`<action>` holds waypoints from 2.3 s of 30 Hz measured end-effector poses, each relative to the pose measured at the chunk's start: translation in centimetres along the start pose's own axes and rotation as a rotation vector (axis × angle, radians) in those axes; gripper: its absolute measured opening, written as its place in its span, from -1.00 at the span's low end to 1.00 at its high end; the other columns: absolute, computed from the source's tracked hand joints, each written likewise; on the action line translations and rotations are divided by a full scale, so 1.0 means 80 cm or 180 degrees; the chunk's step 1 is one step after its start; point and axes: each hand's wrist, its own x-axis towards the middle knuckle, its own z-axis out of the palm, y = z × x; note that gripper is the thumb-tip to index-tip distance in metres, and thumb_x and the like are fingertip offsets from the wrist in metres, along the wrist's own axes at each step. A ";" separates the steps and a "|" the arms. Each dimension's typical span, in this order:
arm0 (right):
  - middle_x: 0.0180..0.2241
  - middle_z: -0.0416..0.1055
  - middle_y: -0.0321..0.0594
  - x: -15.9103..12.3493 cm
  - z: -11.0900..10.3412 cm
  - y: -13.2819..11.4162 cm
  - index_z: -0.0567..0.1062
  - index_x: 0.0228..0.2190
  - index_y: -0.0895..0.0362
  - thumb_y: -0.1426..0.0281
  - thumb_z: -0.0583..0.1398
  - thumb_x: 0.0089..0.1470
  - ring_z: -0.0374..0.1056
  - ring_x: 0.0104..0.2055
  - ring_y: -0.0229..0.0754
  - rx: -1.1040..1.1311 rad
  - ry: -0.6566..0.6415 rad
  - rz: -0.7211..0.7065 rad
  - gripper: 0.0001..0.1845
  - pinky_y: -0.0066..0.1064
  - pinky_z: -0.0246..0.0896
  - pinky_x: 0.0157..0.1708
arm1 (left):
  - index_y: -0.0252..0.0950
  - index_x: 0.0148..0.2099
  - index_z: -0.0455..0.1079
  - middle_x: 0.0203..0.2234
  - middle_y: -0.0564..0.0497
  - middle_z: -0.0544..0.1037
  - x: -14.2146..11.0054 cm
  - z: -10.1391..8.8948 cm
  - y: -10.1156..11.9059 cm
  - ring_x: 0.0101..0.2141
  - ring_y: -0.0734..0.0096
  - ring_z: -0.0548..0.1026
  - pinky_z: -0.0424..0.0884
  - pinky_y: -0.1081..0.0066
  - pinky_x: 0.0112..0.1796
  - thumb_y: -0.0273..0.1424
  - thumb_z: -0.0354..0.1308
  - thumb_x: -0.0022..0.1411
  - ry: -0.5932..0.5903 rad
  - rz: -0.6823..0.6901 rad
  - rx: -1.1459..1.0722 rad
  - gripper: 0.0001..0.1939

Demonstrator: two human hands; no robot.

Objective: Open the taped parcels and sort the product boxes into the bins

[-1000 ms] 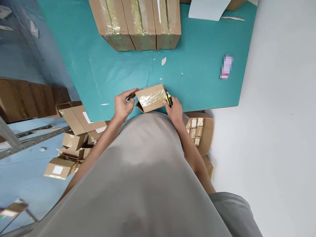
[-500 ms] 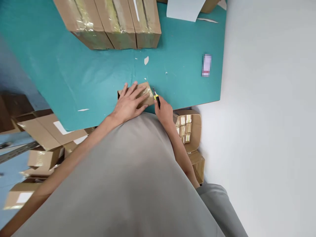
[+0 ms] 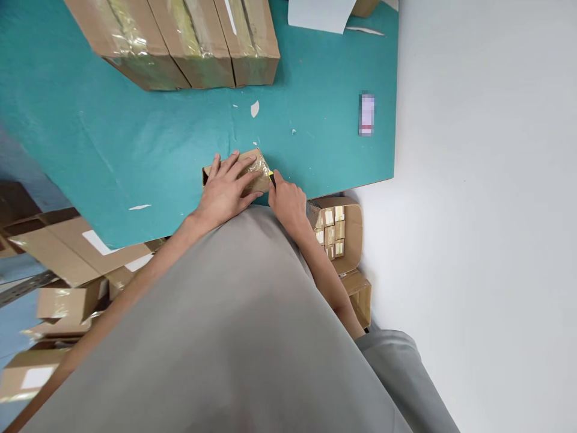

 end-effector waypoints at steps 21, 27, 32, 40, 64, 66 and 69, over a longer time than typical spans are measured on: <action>0.12 0.66 0.18 -0.039 0.037 0.100 0.43 0.40 0.18 0.28 -0.07 0.60 0.61 0.15 0.21 -0.0065 -0.0289 0.0789 -0.44 -0.15 0.41 0.11 | 0.01 0.45 0.43 0.56 -0.06 0.28 -0.001 0.020 -0.002 0.60 -0.41 0.00 -0.34 -0.51 0.52 -0.29 0.42 0.16 0.0231 -0.0183 0.0379 -0.20; 0.26 0.60 0.12 -0.012 0.014 0.064 0.33 0.51 0.16 0.25 -0.09 0.60 0.57 0.21 0.22 0.0444 0.0189 -0.0175 -0.37 -0.13 0.39 0.18 | 0.03 0.48 0.39 0.57 -0.05 0.29 -0.005 0.021 -0.002 0.60 -0.42 -0.01 -0.33 -0.54 0.51 -0.27 0.41 0.20 0.0155 -0.0153 0.0445 -0.19; 0.17 0.66 0.06 0.020 0.011 0.035 0.30 0.54 0.13 0.19 -0.09 0.61 0.59 0.18 0.17 0.0475 0.0179 -0.0402 -0.34 -0.10 0.43 0.18 | 0.05 0.47 0.39 0.58 -0.04 0.25 -0.007 0.023 -0.005 0.60 -0.42 0.00 -0.32 -0.48 0.53 -0.22 0.44 0.22 0.0171 -0.0133 0.0513 -0.20; 0.07 0.70 0.08 0.020 0.002 0.023 0.28 0.55 0.11 0.20 -0.06 0.60 0.61 0.14 0.22 0.0362 0.0061 -0.0276 -0.35 -0.03 0.45 0.16 | 0.01 0.45 0.43 0.55 -0.07 0.32 -0.006 0.021 0.002 0.59 -0.38 0.04 -0.27 -0.48 0.53 -0.24 0.42 0.24 0.0228 -0.0246 0.0522 -0.26; 0.07 0.67 0.22 0.007 0.012 0.043 0.33 0.50 0.16 0.33 0.01 0.56 0.62 0.14 0.22 0.0357 -0.0333 0.0116 -0.40 -0.05 0.48 0.13 | 0.00 0.41 0.44 0.57 -0.09 0.27 0.000 0.026 0.010 0.60 -0.41 0.01 -0.29 -0.52 0.51 -0.23 0.40 0.22 0.0259 -0.0643 0.0689 -0.29; 0.05 0.69 0.21 0.001 0.018 0.057 0.37 0.48 0.16 0.33 0.02 0.55 0.63 0.12 0.22 0.0331 -0.0404 0.0139 -0.41 -0.06 0.49 0.12 | 0.02 0.41 0.43 0.57 -0.08 0.26 0.000 0.027 0.009 0.59 -0.43 0.01 -0.30 -0.52 0.50 -0.23 0.41 0.20 0.0294 -0.0648 0.0692 -0.27; 0.11 0.68 0.16 -0.003 0.011 0.063 0.29 0.53 0.13 0.31 0.00 0.56 0.64 0.12 0.21 0.0422 -0.0320 -0.0047 -0.37 -0.07 0.49 0.14 | 0.02 0.39 0.44 0.55 -0.07 0.30 -0.001 0.028 0.011 0.59 -0.40 0.03 -0.29 -0.49 0.51 -0.23 0.40 0.22 0.0317 -0.0641 0.0761 -0.30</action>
